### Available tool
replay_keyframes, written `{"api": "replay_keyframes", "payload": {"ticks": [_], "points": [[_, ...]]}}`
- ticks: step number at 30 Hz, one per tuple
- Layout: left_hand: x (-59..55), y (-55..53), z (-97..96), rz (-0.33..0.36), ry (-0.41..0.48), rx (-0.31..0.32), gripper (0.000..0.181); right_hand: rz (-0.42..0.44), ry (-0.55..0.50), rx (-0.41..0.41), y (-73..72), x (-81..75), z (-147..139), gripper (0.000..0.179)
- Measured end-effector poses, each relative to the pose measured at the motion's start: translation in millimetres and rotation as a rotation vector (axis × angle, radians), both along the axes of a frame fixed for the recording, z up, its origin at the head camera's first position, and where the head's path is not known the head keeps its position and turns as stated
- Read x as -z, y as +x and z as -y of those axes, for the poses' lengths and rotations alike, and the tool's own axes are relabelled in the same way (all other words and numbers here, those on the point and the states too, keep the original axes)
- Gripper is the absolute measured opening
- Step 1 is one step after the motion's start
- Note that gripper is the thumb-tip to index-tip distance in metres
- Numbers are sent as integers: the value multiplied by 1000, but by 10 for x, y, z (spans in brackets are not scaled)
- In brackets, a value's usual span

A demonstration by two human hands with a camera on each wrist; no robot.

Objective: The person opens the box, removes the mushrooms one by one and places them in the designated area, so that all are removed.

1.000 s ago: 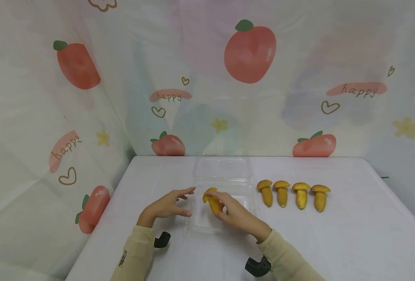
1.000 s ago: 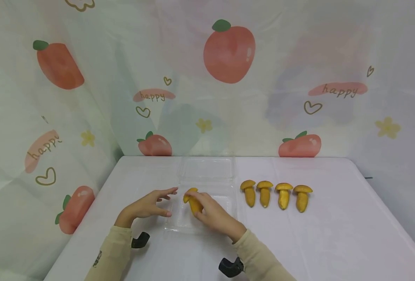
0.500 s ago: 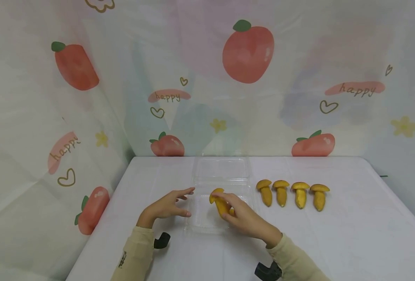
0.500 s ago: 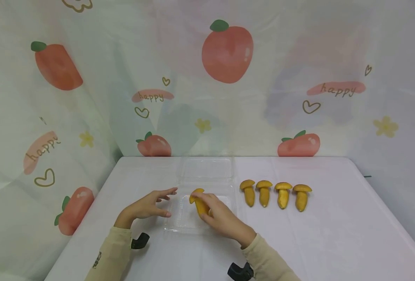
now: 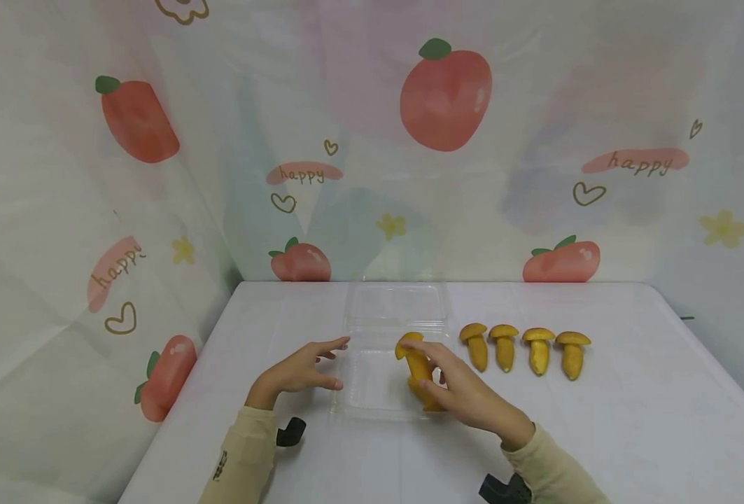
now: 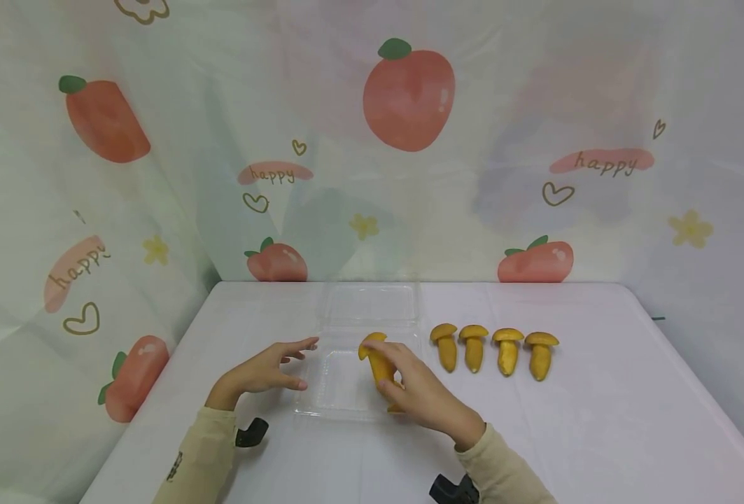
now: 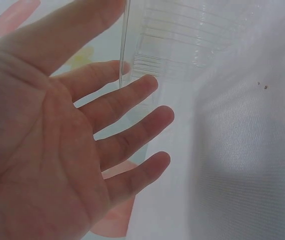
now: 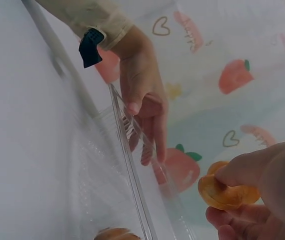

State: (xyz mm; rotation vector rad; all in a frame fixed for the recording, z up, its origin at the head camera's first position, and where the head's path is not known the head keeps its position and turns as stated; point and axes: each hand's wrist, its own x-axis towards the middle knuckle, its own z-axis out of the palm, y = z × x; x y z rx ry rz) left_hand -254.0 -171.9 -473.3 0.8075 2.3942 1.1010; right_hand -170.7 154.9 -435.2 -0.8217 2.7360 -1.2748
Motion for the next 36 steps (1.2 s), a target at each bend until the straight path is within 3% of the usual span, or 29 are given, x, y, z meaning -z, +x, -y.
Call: {"api": "replay_keyframes", "payload": {"ticks": [19,36], "points": [[1,10,8,3,2,1,88,-75,42,112,104,-108,-452,59],[-1,13,6,3,-1,0,87,-209,46,243,121,-240,-900,59]]}}
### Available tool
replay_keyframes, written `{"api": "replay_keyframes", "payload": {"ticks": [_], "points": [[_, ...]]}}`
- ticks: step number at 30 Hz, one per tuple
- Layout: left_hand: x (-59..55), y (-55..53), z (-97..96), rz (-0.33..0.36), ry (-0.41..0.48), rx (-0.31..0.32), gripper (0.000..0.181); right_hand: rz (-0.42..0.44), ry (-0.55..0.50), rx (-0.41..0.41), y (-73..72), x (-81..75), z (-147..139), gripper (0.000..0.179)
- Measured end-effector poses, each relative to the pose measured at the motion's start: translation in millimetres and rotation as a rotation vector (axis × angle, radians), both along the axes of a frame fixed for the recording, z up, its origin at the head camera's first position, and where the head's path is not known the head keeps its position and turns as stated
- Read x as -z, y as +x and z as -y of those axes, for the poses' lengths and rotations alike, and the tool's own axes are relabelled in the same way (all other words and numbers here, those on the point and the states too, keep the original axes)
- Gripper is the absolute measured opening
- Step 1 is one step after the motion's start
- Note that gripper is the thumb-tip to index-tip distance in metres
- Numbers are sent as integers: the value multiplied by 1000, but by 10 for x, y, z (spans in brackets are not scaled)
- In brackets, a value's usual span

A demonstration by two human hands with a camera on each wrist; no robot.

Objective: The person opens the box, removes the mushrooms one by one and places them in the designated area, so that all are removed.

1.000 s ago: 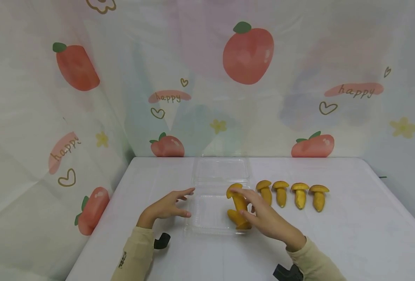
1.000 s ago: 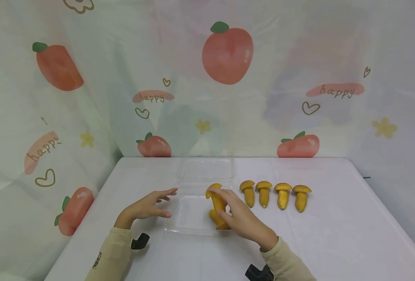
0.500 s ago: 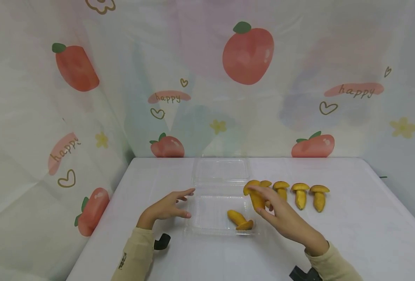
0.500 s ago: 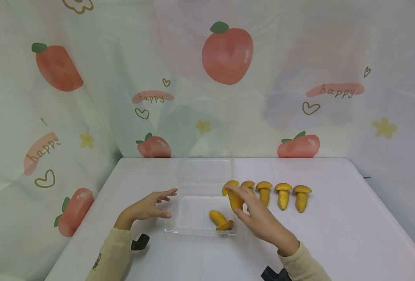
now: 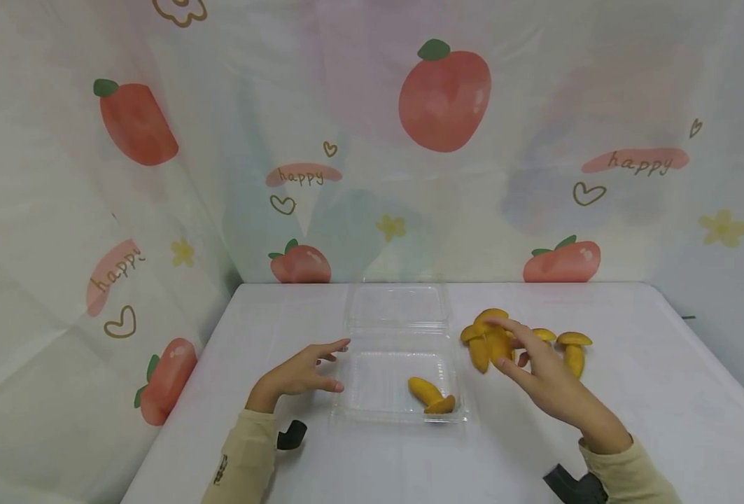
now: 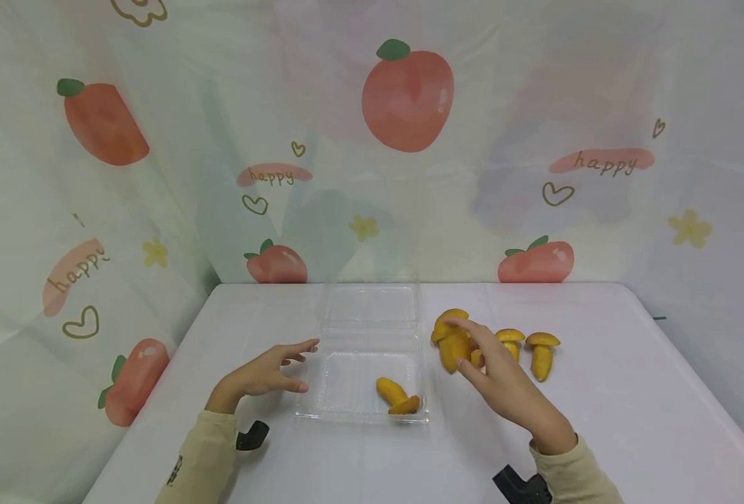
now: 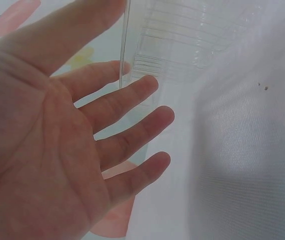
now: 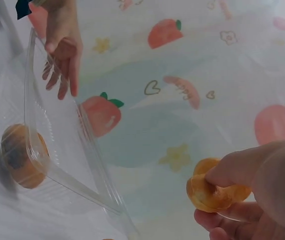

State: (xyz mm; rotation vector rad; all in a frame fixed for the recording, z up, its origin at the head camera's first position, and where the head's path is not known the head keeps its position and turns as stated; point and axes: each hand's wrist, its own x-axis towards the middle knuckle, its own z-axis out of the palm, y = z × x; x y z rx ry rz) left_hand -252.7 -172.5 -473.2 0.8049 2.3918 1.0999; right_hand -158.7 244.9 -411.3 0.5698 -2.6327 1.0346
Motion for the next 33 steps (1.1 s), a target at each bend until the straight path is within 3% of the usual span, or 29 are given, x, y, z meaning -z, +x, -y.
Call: {"api": "replay_keyframes", "payload": {"ticks": [17,33], "points": [[-24,12,-36,10,-11,-4,88,52,-36,104,-89,29,-521,61],[-25,14,-10,14,-3,-11,89,42,-85,141,-237,183,-876,57]]}}
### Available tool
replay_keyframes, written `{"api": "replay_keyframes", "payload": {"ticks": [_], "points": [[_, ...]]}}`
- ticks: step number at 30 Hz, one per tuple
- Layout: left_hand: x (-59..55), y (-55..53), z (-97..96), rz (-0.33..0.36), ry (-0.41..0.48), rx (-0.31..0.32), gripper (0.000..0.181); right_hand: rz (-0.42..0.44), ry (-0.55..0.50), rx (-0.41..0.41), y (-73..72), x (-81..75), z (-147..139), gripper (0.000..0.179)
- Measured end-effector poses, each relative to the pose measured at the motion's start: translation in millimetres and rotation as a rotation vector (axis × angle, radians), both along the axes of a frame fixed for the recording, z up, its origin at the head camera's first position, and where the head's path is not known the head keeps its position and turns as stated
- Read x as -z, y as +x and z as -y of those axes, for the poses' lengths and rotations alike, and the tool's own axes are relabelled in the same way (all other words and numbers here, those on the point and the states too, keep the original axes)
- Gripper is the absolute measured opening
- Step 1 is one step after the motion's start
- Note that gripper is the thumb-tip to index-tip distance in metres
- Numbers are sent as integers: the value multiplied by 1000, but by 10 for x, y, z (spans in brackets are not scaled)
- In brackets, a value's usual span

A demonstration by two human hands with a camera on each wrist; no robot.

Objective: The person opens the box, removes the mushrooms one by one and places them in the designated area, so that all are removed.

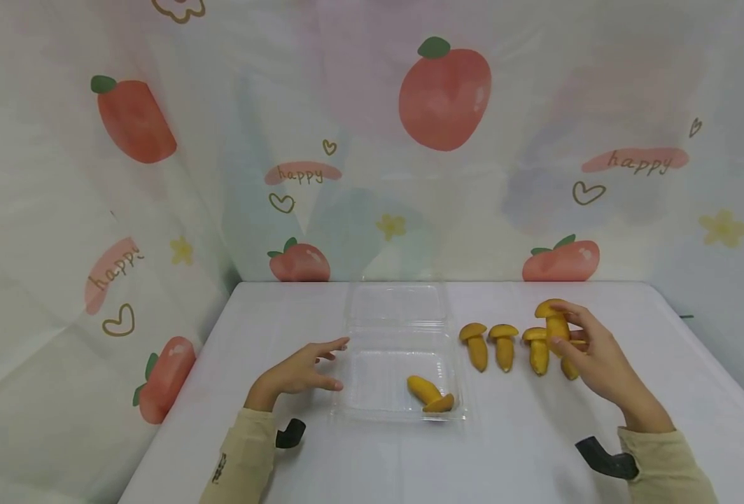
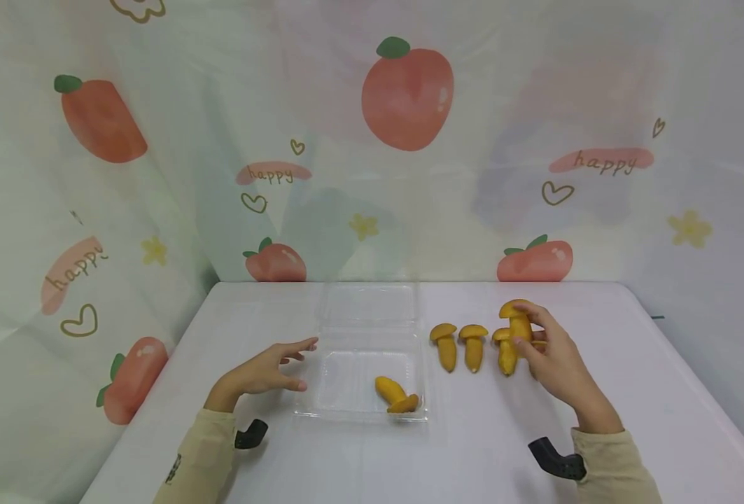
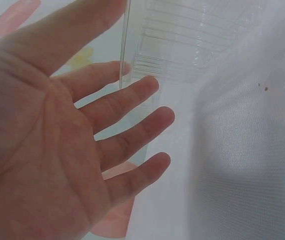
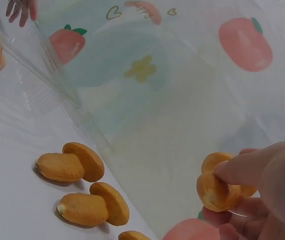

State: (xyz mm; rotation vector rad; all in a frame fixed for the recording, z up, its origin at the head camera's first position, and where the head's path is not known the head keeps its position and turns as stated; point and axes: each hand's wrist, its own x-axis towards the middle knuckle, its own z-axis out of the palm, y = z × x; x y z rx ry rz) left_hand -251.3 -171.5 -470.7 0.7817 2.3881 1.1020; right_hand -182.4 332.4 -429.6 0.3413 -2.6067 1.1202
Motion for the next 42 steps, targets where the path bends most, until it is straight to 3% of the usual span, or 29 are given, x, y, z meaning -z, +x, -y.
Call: {"api": "replay_keyframes", "payload": {"ticks": [27,36,42], "points": [[-40,0,2,0,-3,9,89,162,68,209,-124,309,-377,57],[-28,24,6,7,-28,-60,91,210,82,221,-123,359,-448,58],[-27,21,-19,-22,-36,-55,90,217,89,226,-119,374,-457,58]]}}
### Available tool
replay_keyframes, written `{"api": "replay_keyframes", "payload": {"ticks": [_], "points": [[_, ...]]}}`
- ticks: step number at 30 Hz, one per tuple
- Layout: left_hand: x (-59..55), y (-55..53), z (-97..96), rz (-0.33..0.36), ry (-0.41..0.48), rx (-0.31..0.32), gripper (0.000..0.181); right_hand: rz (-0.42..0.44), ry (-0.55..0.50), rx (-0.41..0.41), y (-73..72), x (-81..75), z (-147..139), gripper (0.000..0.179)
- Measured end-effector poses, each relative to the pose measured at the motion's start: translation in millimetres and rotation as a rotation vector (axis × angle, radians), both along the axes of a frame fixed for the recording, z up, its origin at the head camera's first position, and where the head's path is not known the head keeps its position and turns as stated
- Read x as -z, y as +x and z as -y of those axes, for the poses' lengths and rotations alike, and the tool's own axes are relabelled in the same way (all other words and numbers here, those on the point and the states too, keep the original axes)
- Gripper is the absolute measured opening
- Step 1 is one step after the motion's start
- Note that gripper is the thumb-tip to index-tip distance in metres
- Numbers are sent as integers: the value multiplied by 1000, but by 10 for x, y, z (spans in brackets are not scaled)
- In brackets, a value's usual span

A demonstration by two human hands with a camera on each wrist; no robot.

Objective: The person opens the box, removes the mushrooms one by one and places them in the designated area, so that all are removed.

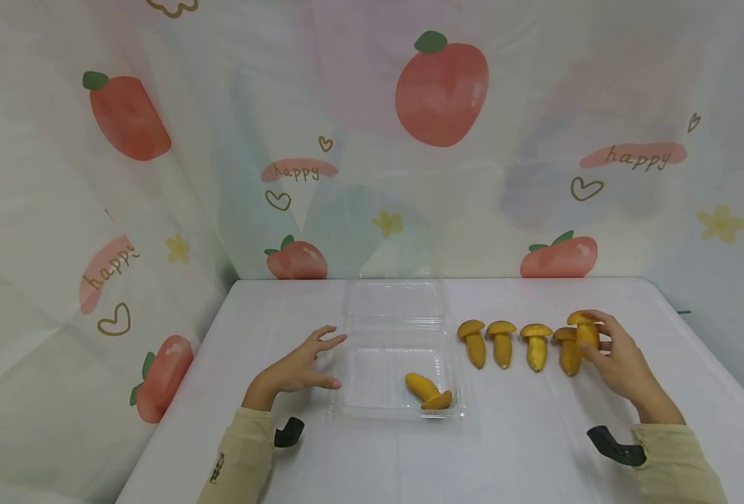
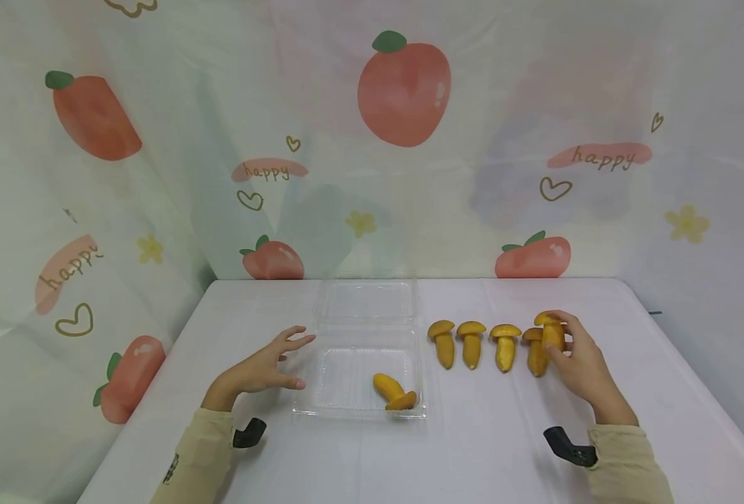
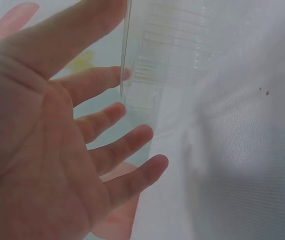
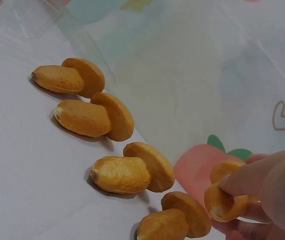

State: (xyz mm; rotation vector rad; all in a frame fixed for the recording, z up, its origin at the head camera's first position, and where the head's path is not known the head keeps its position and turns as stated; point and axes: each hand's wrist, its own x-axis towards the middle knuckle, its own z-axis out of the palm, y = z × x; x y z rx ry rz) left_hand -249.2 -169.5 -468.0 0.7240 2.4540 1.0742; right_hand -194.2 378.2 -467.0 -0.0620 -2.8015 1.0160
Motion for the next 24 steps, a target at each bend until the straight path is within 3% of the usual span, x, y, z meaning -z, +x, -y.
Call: {"api": "replay_keyframes", "payload": {"ticks": [9,24], "points": [[-50,18,-27,-89,11,59,88,15,-4,16,-2,38,-16,58],[-54,29,-36,-99,7,51,89,64,-42,60,18,85,-155,61]]}}
